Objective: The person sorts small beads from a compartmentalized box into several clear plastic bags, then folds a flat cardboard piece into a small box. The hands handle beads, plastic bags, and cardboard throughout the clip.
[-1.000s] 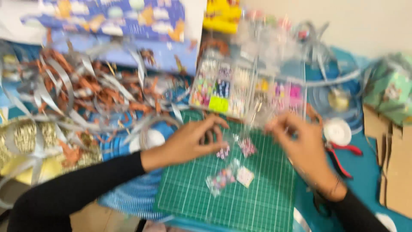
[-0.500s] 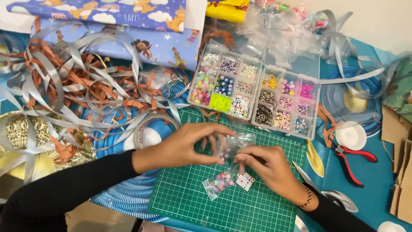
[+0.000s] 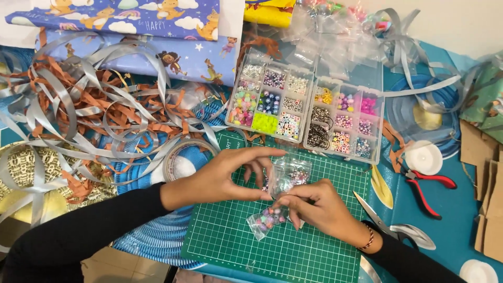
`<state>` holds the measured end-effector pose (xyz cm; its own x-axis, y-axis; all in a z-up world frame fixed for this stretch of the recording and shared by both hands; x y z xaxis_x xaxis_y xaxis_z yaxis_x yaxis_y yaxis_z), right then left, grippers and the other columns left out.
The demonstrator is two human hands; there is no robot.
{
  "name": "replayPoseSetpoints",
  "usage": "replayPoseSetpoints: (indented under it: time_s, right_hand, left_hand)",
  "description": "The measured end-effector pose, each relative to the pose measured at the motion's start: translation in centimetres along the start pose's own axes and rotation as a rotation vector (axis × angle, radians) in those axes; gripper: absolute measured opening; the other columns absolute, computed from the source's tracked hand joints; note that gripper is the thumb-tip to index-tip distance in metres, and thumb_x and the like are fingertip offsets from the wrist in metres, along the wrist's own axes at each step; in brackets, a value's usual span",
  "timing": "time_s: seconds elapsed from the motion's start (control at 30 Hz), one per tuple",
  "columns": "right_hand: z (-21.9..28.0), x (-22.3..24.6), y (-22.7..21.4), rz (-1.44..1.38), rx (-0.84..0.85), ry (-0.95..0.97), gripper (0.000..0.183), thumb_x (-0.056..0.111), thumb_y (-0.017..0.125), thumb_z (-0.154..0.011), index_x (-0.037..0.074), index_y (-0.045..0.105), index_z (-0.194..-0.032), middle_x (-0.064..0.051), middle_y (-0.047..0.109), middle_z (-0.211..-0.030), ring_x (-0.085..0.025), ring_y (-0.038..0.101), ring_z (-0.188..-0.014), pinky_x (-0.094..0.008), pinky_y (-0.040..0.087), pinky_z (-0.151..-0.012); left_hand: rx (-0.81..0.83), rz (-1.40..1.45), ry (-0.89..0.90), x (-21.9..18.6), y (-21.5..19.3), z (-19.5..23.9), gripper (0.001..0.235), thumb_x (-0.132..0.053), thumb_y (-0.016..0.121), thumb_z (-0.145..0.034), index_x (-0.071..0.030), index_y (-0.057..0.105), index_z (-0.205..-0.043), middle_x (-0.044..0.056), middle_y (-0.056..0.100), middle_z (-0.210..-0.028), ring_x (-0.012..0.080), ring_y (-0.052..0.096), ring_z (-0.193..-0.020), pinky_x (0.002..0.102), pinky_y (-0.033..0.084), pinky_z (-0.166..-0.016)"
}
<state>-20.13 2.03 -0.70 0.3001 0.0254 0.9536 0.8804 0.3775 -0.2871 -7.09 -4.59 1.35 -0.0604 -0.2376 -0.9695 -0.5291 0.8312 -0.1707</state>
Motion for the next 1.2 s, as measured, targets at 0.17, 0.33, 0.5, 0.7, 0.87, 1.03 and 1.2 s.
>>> replayPoseSetpoints:
  time_s: [0.17,0.33,0.5,0.7,0.87,1.03,1.2]
  right_hand:
    - [0.5,0.6,0.8,0.006,0.010,-0.135,0.025,0.024,0.061,-0.102,0.010,0.081,-0.098,-0.001,0.071,-0.048,-0.006,0.066,-0.036,-0.016,0.054,-0.039]
    - [0.6,0.4,1.1,0.013,0.007,-0.220,0.025,0.024,0.059,-0.103,0.010,0.080,-0.101,0.001,0.069,-0.049,-0.007,0.064,-0.036,-0.016,0.054,-0.040]
    - [0.7,-0.7,1.1,0.020,0.010,-0.176,0.028,0.027,0.058,-0.103,0.012,0.080,-0.095,0.001,0.069,-0.048,-0.005,0.060,-0.033,-0.014,0.045,-0.034]
    - [1.3,-1.2,1.2,0.025,0.029,-0.247,0.024,0.023,0.059,-0.105,0.012,0.079,-0.096,0.002,0.070,-0.052,-0.005,0.065,-0.036,-0.013,0.051,-0.033]
    - [0.8,-0.2,0.9,-0.017,0.049,-0.243,0.021,0.022,0.062,-0.102,0.009,0.079,-0.101,0.003,0.070,-0.054,-0.005,0.066,-0.041,-0.016,0.054,-0.040]
    - [1.2,-0.6,1.0,0.000,0.048,-0.290,0.020,0.022,0.061,-0.103,0.010,0.077,-0.102,0.003,0.071,-0.057,-0.006,0.067,-0.041,-0.015,0.054,-0.039]
    - [1.0,-0.2,1.1,-0.021,0.058,-0.296,0.021,0.022,0.060,-0.103,0.009,0.078,-0.105,0.002,0.070,-0.056,-0.005,0.065,-0.041,-0.015,0.051,-0.039]
  left_hand:
    - [0.018,-0.074,0.065,-0.6,0.3,-0.1,0.055,-0.032,0.081,-0.087,-0.020,0.059,-0.136,-0.002,0.072,-0.106,0.0110,0.071,-0.086,0.024,0.053,-0.067]
    - [0.035,-0.082,0.122,-1.4,0.2,-0.1,0.051,-0.035,0.080,-0.086,-0.018,0.063,-0.132,0.001,0.070,-0.105,0.0135,0.067,-0.088,0.025,0.057,-0.073]
    - [0.058,-0.155,0.115,-1.4,0.4,-0.1,0.049,-0.039,0.078,-0.086,-0.020,0.064,-0.129,0.001,0.069,-0.107,0.0132,0.066,-0.082,0.027,0.058,-0.074]
    - [0.075,-0.127,0.103,-1.4,0.5,0.2,0.052,-0.033,0.079,-0.087,-0.019,0.062,-0.134,0.001,0.071,-0.107,0.0129,0.067,-0.082,0.028,0.057,-0.075]
    - [0.087,-0.114,0.083,-0.6,0.5,-0.1,0.050,-0.038,0.077,-0.089,-0.023,0.061,-0.135,-0.002,0.069,-0.098,0.0122,0.068,-0.084,0.030,0.057,-0.078]
    - [0.116,-0.095,0.042,-0.1,0.7,0.0,0.054,-0.034,0.079,-0.089,-0.025,0.059,-0.138,-0.003,0.066,-0.092,0.0131,0.064,-0.081,0.032,0.053,-0.077]
    - [0.104,-0.109,0.063,-0.3,0.6,0.1,0.054,-0.032,0.078,-0.091,-0.023,0.058,-0.140,-0.002,0.066,-0.091,0.0132,0.068,-0.082,0.037,0.055,-0.092]
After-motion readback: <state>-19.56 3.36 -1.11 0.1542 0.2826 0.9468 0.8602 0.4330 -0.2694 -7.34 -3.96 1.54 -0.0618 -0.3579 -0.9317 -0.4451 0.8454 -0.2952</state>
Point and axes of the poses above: each hand's wrist, its own z-axis away from the middle knuckle, its own y-axis out of the palm, x = y × z, the point moved 9 cm from there along -z, towards the middle knuckle
